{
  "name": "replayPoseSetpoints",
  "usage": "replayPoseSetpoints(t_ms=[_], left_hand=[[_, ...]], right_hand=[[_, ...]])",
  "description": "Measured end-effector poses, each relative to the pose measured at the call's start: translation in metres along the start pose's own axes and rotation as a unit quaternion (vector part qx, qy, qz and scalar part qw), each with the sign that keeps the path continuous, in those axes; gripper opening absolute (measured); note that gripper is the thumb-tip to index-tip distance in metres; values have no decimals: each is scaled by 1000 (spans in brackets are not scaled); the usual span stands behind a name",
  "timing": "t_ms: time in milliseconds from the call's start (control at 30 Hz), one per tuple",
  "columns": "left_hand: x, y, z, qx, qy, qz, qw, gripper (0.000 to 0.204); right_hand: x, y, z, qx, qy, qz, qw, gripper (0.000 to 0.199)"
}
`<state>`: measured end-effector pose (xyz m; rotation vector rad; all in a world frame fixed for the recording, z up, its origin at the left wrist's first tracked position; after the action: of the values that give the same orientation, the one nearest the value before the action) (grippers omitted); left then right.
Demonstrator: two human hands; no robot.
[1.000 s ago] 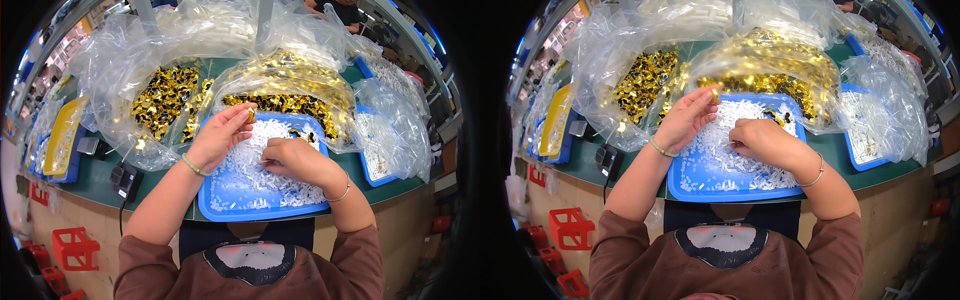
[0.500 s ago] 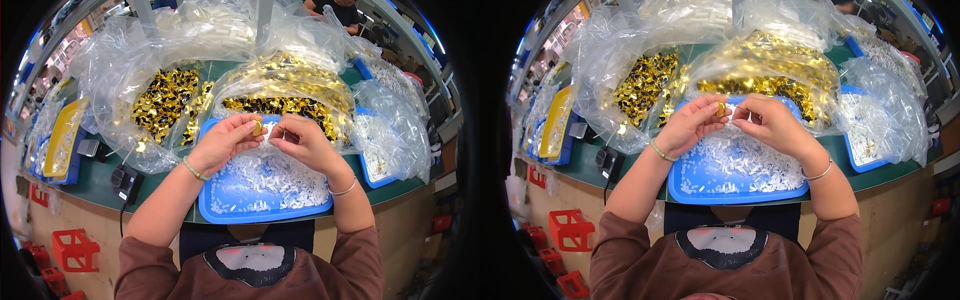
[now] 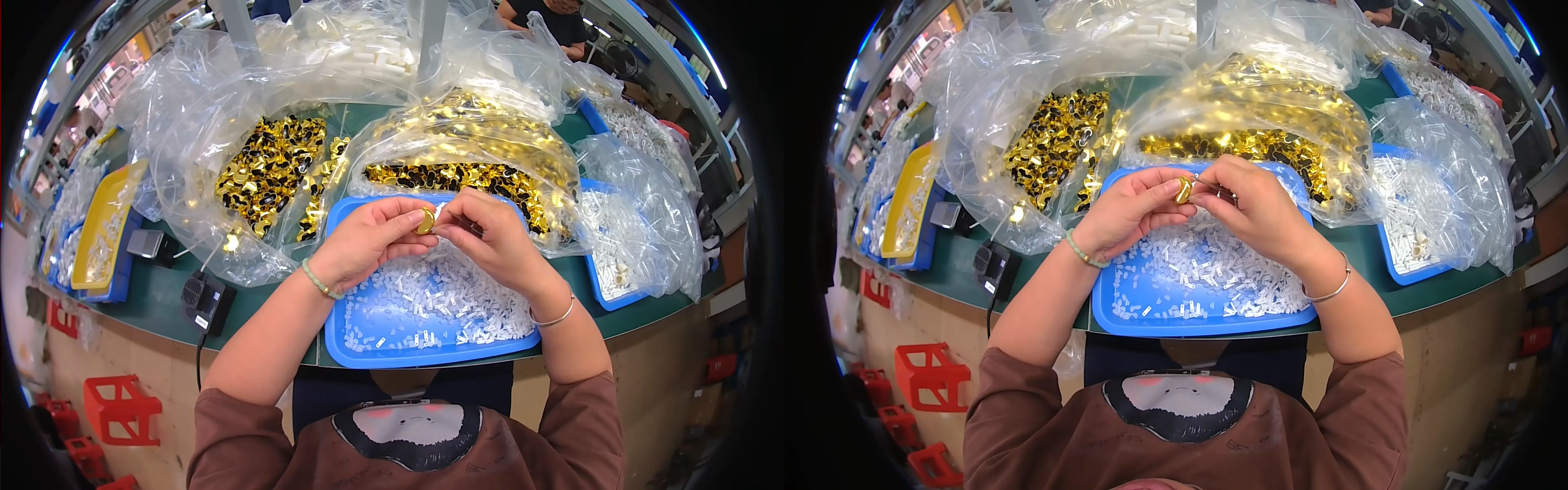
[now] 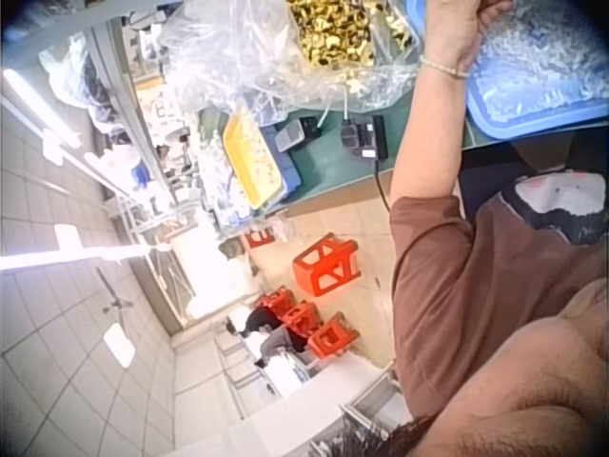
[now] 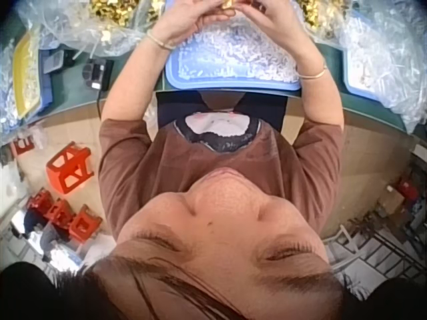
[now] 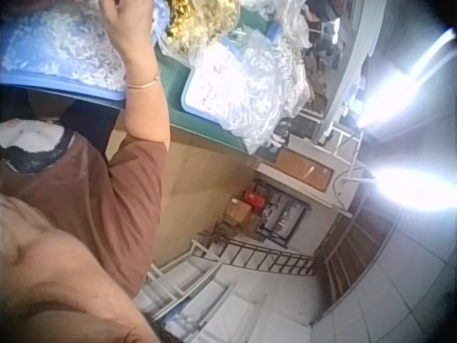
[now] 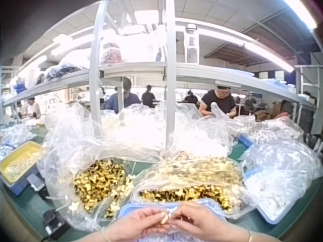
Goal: The person sits at a workbench and repeatedly picks up small white plastic pieces from a blue tray. They insert each piece into a small black and gold component, then place the assembled unit into a large plastic bag filled with similar items. The process is repetitive and involves fine motor manipulation of small parts.
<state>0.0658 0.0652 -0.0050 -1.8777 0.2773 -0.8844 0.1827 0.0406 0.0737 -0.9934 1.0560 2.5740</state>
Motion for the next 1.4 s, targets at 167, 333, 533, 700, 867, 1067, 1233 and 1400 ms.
replayPoseSetpoints(t_ms=[167, 333, 533, 700, 867, 1067, 1233, 1400], left_hand=[[-2, 1, 0, -5, -10, 19, 1000, 33], [-2, -1, -1, 4, -25, 33, 999, 32], [-1, -1, -2, 0, -27, 43, 999, 31], [-2, 1, -4, -12, -29, 47, 998, 31], [-1, 7, 0, -38, 16, -5, 999, 31], [-18, -9, -1, 48, -48, -74, 995, 29], [-107, -58, -20, 285, -36, -422, 860, 34], [-116, -61, -34, 263, -70, -453, 849, 46]], right_hand=[[1, -5, -2, 54, 5, 33, 998, 8], [3, -9, -3, 62, 13, 54, 997, 8], [2, -13, -5, 83, 5, 48, 995, 11], [2, -11, -4, 94, -10, 59, 994, 13], [2, 11, -2, -37, -58, -41, 997, 15], [-15, -15, -4, 95, -61, 6, 994, 15], [-48, -32, -13, 112, 2, -126, 986, 12], [-45, -53, -28, 147, 115, -220, 957, 12]])
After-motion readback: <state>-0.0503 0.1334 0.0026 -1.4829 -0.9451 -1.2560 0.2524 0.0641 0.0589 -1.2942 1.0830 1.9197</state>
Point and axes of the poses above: each hand's wrist, its own z-axis towards the middle knuckle, its own x-axis out of the palm, y = z × x, the point moved 9 cm from there along z, towards the middle knuckle, and after that the axes turned 10 degrees about -x, right-handed, at the moved point
